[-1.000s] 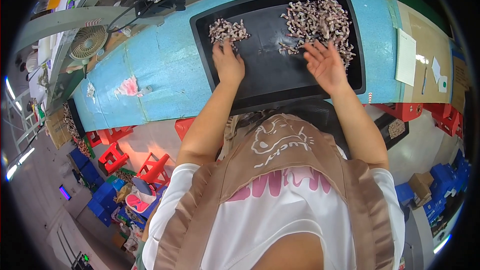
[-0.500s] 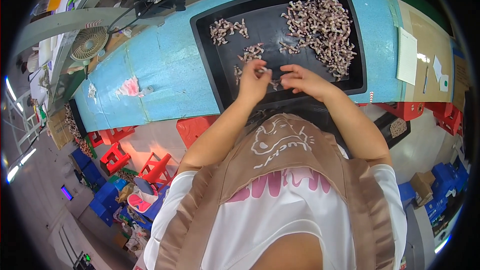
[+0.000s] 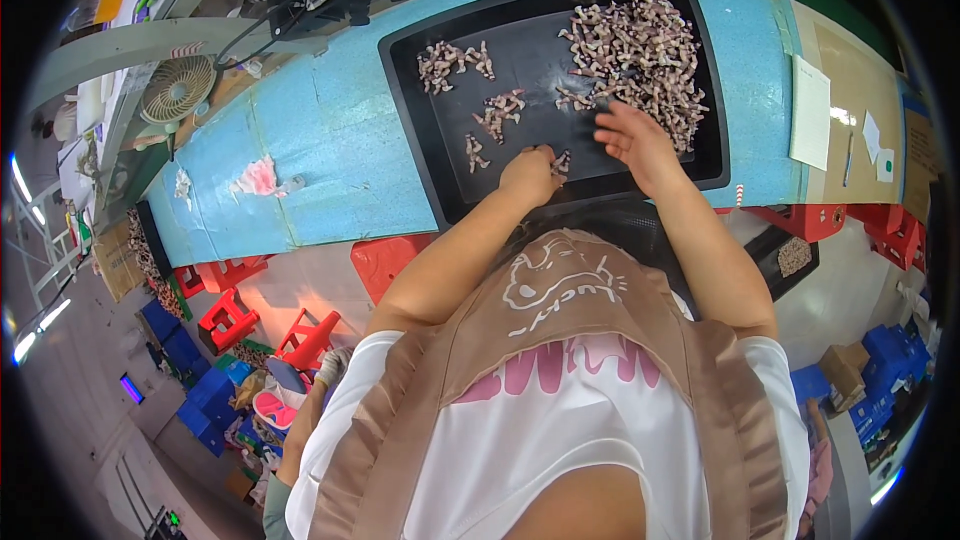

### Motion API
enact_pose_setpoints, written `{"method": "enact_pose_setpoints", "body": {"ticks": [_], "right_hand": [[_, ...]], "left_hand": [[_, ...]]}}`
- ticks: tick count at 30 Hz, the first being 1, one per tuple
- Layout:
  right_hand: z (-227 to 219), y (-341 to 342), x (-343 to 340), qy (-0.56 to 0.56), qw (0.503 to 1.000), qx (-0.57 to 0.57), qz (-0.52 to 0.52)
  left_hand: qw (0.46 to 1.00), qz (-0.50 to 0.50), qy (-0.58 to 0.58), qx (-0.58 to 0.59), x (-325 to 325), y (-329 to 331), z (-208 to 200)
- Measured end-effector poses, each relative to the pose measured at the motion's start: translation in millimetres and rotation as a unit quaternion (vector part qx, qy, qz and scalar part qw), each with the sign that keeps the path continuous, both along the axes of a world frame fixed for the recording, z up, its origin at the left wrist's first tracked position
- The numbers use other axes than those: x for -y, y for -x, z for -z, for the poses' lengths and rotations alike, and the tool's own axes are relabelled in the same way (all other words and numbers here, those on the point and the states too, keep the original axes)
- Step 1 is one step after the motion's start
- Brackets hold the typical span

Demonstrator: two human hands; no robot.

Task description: The person sorts small plastic parts by hand into a tray.

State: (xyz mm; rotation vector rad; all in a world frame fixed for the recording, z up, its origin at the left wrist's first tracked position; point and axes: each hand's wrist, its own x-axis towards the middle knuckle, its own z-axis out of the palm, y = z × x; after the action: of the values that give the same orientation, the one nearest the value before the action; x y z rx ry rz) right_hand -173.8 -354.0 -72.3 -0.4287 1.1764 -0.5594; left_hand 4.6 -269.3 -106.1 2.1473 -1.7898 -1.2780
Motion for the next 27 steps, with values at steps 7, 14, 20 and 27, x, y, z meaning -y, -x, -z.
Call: {"method": "enact_pose_setpoints", "body": {"ticks": [7,14,20,27], "right_hand": [[8,-11,-20,0.284,0.814,-0.153,-0.483],[12,1,4,0.155,0.973,0.037,-0.165],[-20,14,17,0.036,0.966,0.199,0.161],[-11,0,9,0.018,0.998,0.067,-0.001]], "left_hand": [[0.975,-0.027,-0.058,-0.214,10,-4,-5],[0.94,-0.086,0.331,0.008,36,-36,-9],[0.937,-0.052,0.315,0.14,32,-66,6],[0.952,-0.085,0.261,0.134,16,-69,-6]]}}
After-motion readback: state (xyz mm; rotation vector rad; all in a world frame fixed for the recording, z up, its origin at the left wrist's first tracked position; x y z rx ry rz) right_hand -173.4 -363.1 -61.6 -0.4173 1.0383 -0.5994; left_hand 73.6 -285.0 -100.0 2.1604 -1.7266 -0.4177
